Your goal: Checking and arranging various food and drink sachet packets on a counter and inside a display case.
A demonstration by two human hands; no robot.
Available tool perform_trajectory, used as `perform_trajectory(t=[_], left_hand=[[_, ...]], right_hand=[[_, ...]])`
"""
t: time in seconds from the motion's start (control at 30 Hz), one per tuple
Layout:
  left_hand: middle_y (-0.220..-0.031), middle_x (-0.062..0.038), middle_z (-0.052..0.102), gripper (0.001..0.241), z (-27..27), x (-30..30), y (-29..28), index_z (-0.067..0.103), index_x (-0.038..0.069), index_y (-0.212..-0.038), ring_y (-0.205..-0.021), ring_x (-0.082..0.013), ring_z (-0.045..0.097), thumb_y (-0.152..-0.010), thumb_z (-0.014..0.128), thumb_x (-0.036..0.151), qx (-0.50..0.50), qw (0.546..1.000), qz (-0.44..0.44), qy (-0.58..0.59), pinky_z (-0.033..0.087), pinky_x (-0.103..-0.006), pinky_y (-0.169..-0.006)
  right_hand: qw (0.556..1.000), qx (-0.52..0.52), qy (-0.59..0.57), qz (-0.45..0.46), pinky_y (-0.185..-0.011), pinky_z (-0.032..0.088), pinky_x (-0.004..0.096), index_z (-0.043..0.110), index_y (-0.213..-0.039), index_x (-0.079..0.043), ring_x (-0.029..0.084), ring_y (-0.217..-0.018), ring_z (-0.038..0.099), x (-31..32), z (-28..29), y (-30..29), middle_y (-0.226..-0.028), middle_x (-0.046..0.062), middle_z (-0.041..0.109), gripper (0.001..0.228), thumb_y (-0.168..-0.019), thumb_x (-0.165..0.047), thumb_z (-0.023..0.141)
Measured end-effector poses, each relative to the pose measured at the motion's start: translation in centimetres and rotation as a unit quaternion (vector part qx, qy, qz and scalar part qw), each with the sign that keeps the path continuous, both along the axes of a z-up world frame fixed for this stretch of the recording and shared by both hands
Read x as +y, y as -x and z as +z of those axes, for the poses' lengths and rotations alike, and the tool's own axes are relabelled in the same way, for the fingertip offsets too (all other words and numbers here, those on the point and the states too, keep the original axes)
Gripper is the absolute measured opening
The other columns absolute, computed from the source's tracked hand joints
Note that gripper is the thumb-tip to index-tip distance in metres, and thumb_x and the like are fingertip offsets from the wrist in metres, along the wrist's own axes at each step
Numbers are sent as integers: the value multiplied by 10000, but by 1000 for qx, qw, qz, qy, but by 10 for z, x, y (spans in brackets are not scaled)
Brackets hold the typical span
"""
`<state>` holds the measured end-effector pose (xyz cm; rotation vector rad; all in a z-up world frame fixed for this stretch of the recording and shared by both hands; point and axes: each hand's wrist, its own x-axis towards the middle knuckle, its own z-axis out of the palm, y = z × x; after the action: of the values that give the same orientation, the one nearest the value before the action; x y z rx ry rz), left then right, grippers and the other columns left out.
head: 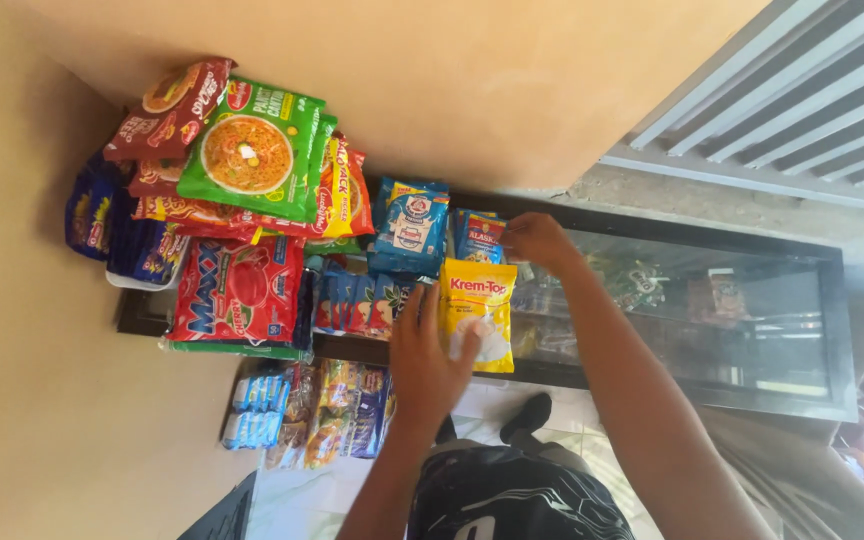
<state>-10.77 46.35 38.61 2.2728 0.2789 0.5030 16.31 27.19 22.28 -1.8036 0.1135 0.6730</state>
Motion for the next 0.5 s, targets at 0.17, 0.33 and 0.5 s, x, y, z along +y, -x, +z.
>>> perform_trajectory(t=[0.17, 0.33, 0.5], left_hand=[[-1481, -327, 449, 852, -10, -22, 15, 420, -3, -1487, -1354, -488, 463, -835, 794, 398, 8, 1000, -23, -8, 354, -584, -1112], [-1521, -322, 419, 892, -21, -24, 19, 367, -24, -1516, -1381, -501, 441, -847, 799, 380, 6, 999, -35, 0, 354, -579, -1138], [-1551, -351, 345, 1030, -11, -26, 20, 287, -44, -1536, -1412, -524, 388, -798, 859, 391, 25, 997, -57, 36, 339, -575, -1152]], right_hand=[[999, -48, 7, 14, -663, 654, 341, 638, -1126, 105, 206, -769, 765, 28, 25, 17, -923, 160, 764, 433, -798, -94, 840], [993, -81, 83, 18, -658, 630, 305, 661, -1115, 83, 178, -745, 761, 48, 59, 30, -888, 119, 771, 443, -796, -147, 867], [969, -184, 159, 43, -616, 567, 364, 761, -972, 45, 198, -621, 715, 40, 93, 47, -731, 157, 721, 367, -956, -320, 718]])
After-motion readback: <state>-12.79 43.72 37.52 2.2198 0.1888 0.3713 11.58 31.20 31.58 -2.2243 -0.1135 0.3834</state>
